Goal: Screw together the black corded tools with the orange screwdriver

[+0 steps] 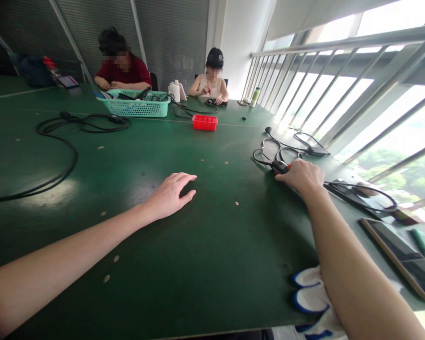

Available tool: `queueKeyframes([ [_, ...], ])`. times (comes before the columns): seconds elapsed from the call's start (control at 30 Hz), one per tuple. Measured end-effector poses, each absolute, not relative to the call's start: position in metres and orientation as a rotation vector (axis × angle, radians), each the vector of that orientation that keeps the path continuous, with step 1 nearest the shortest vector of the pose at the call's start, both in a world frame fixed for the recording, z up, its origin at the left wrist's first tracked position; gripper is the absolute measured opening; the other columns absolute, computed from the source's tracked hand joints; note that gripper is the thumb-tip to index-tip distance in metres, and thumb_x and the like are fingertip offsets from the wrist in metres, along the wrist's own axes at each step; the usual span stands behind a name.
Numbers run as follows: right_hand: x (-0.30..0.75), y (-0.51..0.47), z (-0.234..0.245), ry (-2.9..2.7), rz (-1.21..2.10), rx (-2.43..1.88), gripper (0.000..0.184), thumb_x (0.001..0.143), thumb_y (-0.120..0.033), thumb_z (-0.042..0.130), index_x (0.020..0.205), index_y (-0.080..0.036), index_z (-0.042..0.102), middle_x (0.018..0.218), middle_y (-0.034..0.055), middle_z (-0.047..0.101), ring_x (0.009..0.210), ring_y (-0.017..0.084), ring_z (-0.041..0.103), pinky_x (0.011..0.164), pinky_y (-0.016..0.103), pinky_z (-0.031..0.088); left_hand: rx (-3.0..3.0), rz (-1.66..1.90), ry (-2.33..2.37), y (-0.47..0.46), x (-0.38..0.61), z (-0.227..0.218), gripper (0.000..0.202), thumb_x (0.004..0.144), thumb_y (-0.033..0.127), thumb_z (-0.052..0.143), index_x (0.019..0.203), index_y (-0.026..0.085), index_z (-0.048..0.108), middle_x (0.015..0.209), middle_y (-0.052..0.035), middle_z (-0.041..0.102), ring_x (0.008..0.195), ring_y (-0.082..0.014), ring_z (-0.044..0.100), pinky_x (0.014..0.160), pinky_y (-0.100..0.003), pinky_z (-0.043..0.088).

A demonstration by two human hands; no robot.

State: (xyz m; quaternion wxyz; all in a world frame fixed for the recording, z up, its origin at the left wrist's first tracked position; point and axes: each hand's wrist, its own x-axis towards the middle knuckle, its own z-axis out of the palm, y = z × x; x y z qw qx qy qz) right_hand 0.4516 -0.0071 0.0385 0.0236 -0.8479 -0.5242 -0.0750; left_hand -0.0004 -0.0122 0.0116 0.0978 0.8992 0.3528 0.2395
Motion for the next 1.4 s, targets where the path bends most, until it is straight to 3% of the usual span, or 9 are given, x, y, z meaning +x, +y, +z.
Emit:
queueKeyframes([
  [0.3, 0.447, -0.014, 0.047, -1.696, -0.17, -2.727, 0.059, 0.082, -0.076, 0.051, 0.09, -0.019, 0.066, 0.097, 0.0173, 0.07, 0.087, 0.03, 0.066, 0.068, 0.036, 0.044, 2.651, 0.699, 1.05, -0.012, -0.001, 0.012, 0.041, 0.104, 0.033, 0.05, 0.14, 0.014, 0.057, 0.139, -0.0131, 0.063, 0.129, -0.0296, 0.056, 0.113, -0.049, 0.047],
  [0.53, 0.444, -0.015, 0.05, -1.687, -0.126, -2.758, 0.061, 0.086, -0.076, 0.046, 0.094, -0.019, 0.068, 0.101, 0.0182, 0.07, 0.086, 0.031, 0.065, 0.067, 0.037, 0.043, 2.655, 0.699, 1.05, -0.011, -0.001, 0.01, 0.042, 0.104, 0.034, 0.051, 0.14, 0.014, 0.057, 0.138, -0.0134, 0.063, 0.129, -0.03, 0.057, 0.113, -0.05, 0.047],
  [0.83, 0.459, -0.014, 0.047, -1.736, -0.116, -2.693, 0.06, 0.081, -0.076, 0.058, 0.105, -0.023, 0.071, 0.095, 0.0132, 0.071, 0.086, 0.029, 0.063, 0.067, 0.037, 0.044, 2.65, 0.695, 1.055, -0.012, 0.0, 0.012, 0.04, 0.104, 0.034, 0.05, 0.139, 0.017, 0.058, 0.138, -0.0117, 0.064, 0.129, -0.0294, 0.057, 0.113, -0.049, 0.047],
  [1.13, 0.436, -0.019, 0.049, -1.6, -0.233, -2.639, 0.063, 0.079, -0.079, 0.06, 0.103, -0.021, 0.069, 0.098, 0.0169, 0.07, 0.094, 0.036, 0.065, 0.073, 0.045, 0.051, 2.636, 0.675, 1.055, -0.012, -0.002, 0.014, 0.042, 0.104, 0.036, 0.048, 0.14, 0.015, 0.058, 0.139, -0.0126, 0.063, 0.13, -0.0292, 0.056, 0.113, -0.051, 0.047],
  [1.27, 0.418, -0.027, 0.067, -1.525, -0.474, -2.505, 0.056, 0.099, -0.059, 0.035, 0.121, -0.019, 0.066, 0.128, 0.0232, 0.065, 0.124, 0.043, 0.051, 0.081, 0.049, 0.048, 2.64, 0.662, 1.057, -0.014, -0.002, 0.015, 0.041, 0.105, 0.035, 0.048, 0.139, 0.016, 0.058, 0.139, -0.012, 0.063, 0.129, -0.0288, 0.056, 0.113, -0.05, 0.048],
  [1.4, 0.412, -0.029, 0.069, -1.562, -0.577, -2.318, 0.048, 0.1, -0.048, 0.034, 0.12, -0.019, 0.067, 0.127, 0.0213, 0.066, 0.121, 0.042, 0.05, 0.082, 0.048, 0.046, 2.645, 0.671, 1.054, -0.015, -0.001, 0.016, 0.04, 0.105, 0.035, 0.049, 0.138, 0.016, 0.059, 0.139, -0.012, 0.064, 0.13, -0.029, 0.056, 0.113, -0.049, 0.047],
])
